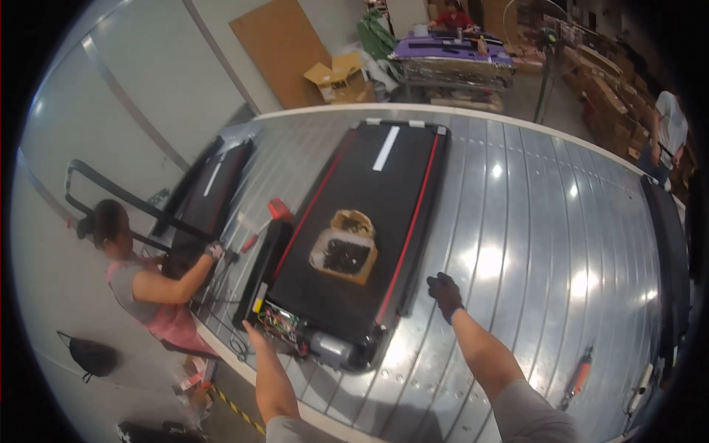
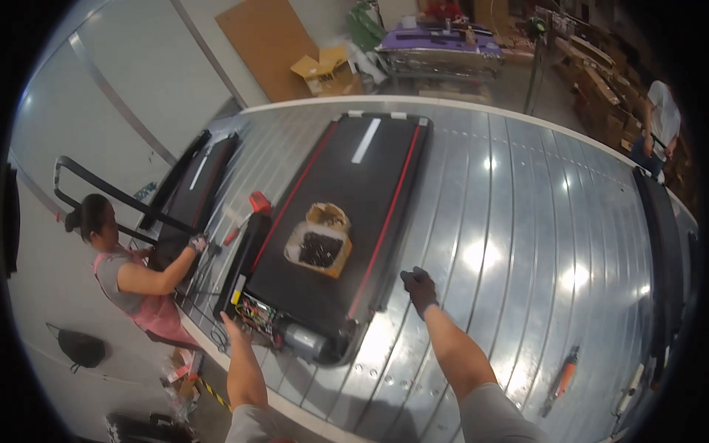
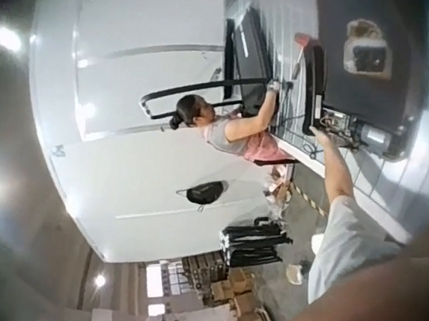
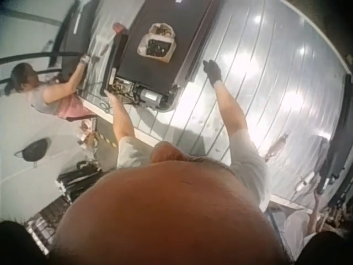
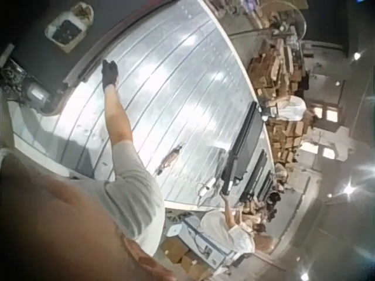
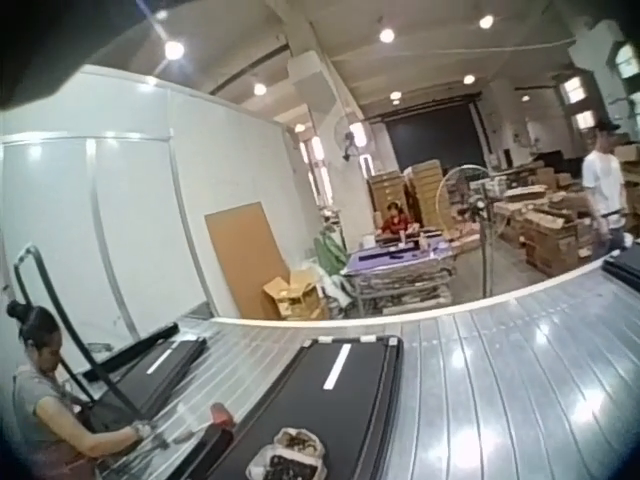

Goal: Assembling components of a treadmill on a factory production line.

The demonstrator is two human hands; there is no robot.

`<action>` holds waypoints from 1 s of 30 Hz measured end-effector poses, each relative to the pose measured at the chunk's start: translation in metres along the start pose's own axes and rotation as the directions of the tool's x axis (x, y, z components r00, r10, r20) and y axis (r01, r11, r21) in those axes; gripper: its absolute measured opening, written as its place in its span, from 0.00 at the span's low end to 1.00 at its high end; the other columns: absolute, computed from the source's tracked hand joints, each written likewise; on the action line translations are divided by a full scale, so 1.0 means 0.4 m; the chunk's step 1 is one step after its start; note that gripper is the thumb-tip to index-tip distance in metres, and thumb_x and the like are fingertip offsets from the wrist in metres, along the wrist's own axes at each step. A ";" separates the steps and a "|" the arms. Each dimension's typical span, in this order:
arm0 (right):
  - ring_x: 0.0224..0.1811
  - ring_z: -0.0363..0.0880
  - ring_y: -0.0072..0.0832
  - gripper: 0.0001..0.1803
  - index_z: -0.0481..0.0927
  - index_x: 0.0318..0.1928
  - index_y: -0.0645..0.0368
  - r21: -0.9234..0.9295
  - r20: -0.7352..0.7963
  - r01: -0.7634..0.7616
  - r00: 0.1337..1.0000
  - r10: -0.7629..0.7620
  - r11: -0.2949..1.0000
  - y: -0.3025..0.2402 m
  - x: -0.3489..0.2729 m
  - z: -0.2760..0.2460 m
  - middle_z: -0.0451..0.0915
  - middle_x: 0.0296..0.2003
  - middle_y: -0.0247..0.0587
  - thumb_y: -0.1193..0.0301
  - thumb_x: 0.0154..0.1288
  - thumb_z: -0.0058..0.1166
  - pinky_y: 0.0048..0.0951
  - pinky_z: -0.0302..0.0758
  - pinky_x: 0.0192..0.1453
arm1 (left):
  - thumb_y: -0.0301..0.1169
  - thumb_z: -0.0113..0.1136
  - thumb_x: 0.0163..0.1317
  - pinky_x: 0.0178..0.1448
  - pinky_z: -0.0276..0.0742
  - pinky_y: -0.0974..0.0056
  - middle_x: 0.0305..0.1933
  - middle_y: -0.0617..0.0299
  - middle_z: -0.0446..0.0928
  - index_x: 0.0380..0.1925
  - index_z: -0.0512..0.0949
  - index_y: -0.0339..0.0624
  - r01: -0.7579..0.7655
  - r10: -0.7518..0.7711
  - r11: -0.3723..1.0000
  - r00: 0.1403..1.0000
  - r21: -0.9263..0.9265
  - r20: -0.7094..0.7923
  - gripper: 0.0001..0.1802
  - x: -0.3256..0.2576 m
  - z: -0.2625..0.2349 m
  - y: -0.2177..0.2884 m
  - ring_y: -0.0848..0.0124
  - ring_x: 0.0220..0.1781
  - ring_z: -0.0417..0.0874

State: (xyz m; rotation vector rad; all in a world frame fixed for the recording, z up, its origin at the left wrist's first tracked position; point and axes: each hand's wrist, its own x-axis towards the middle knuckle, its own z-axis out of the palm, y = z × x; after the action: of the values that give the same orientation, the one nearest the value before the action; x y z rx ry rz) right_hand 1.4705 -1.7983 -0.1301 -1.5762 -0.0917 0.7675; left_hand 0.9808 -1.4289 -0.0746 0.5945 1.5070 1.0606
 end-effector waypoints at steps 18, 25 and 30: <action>0.55 0.85 0.34 0.25 0.81 0.64 0.58 0.018 0.276 -0.294 0.920 0.278 0.956 0.038 0.012 -0.182 0.86 0.53 0.47 0.55 0.77 0.54 0.36 0.81 0.59 | 0.59 0.33 0.75 0.75 0.70 0.44 0.69 0.49 0.75 0.70 0.70 0.41 0.134 -0.107 0.960 0.987 -0.246 0.121 0.39 -0.318 -0.095 -0.232 0.49 0.69 0.77; 0.57 0.85 0.35 0.26 0.78 0.66 0.62 0.333 0.065 -0.443 0.891 0.448 0.832 -0.195 -0.150 -0.101 0.85 0.56 0.46 0.62 0.73 0.63 0.36 0.82 0.63 | 0.61 0.45 0.71 0.72 0.71 0.47 0.64 0.58 0.76 0.67 0.73 0.46 0.243 -0.243 0.963 0.970 -0.115 0.012 0.37 -0.375 0.004 0.011 0.56 0.66 0.76; 0.55 0.86 0.34 0.30 0.80 0.63 0.61 0.370 -0.028 -0.478 0.851 0.524 0.797 -0.172 -0.142 -0.074 0.86 0.54 0.43 0.52 0.71 0.65 0.38 0.82 0.62 | 0.58 0.48 0.74 0.79 0.61 0.48 0.68 0.64 0.75 0.65 0.76 0.50 0.429 -0.420 0.889 0.903 -0.159 0.088 0.31 -0.392 0.010 0.078 0.62 0.71 0.73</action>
State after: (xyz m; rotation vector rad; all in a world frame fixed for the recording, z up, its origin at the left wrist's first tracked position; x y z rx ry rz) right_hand 1.4677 -1.8387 -0.0452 -1.3048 0.5605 1.0264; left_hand 1.0146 -1.5443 0.0309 0.1508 1.3972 0.8151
